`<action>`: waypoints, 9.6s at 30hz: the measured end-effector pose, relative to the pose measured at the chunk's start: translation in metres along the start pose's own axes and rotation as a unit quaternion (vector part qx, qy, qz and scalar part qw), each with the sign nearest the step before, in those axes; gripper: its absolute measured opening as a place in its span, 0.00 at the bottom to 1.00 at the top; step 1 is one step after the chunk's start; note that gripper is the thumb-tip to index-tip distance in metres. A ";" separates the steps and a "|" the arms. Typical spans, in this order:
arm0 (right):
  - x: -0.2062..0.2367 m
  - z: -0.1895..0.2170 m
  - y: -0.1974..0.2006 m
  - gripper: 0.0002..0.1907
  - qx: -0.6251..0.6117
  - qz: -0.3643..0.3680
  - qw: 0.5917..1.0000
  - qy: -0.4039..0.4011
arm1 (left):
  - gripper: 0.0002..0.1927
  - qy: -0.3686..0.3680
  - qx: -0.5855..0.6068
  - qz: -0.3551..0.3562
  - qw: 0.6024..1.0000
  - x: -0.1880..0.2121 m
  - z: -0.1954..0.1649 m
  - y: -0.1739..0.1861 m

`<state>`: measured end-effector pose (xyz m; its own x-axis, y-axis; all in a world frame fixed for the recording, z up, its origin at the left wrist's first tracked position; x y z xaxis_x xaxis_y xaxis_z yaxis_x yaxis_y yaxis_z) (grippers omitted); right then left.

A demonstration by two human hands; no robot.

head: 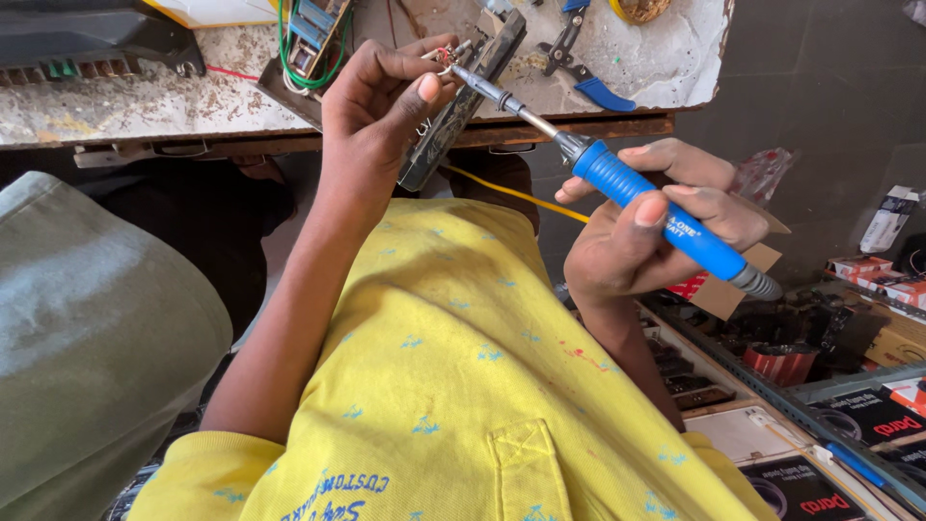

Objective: The person works on a small electronic device, using pliers to strip wires and a soldering iron to attach components. They retrieve a small part from a drawer and continue soldering connections on the circuit board.

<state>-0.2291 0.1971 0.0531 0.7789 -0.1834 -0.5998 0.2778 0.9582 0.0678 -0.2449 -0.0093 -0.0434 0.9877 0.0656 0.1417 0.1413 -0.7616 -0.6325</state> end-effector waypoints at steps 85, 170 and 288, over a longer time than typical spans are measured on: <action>0.006 -0.011 0.005 0.14 -0.058 -0.041 0.991 -0.109 | 0.11 0.005 -0.080 -0.015 0.997 0.001 -0.004 0.000; -0.078 -0.015 -0.029 0.07 0.022 0.320 0.947 0.021 | 0.02 -0.117 -0.217 -0.226 0.942 0.023 0.009 -0.023; -0.079 -0.002 0.013 0.11 0.027 0.221 0.974 0.028 | 0.05 -0.047 -0.007 -0.175 0.983 0.006 0.022 -0.023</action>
<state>-0.2884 0.2251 0.0996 0.7976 0.2586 -0.5450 -0.0483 0.9279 0.3697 -0.2407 0.0223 -0.0448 0.8810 0.3837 0.2768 0.4728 -0.6913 -0.5464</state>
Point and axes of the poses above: each hand's wrist, its own x-axis away from the middle knuckle, its own y-axis out of the back of the hand, z = x × y, the point moved 3 cm from there along -x, towards the middle knuckle, and after that the axes turned 4 degrees about -z, right-handed, at the moved point
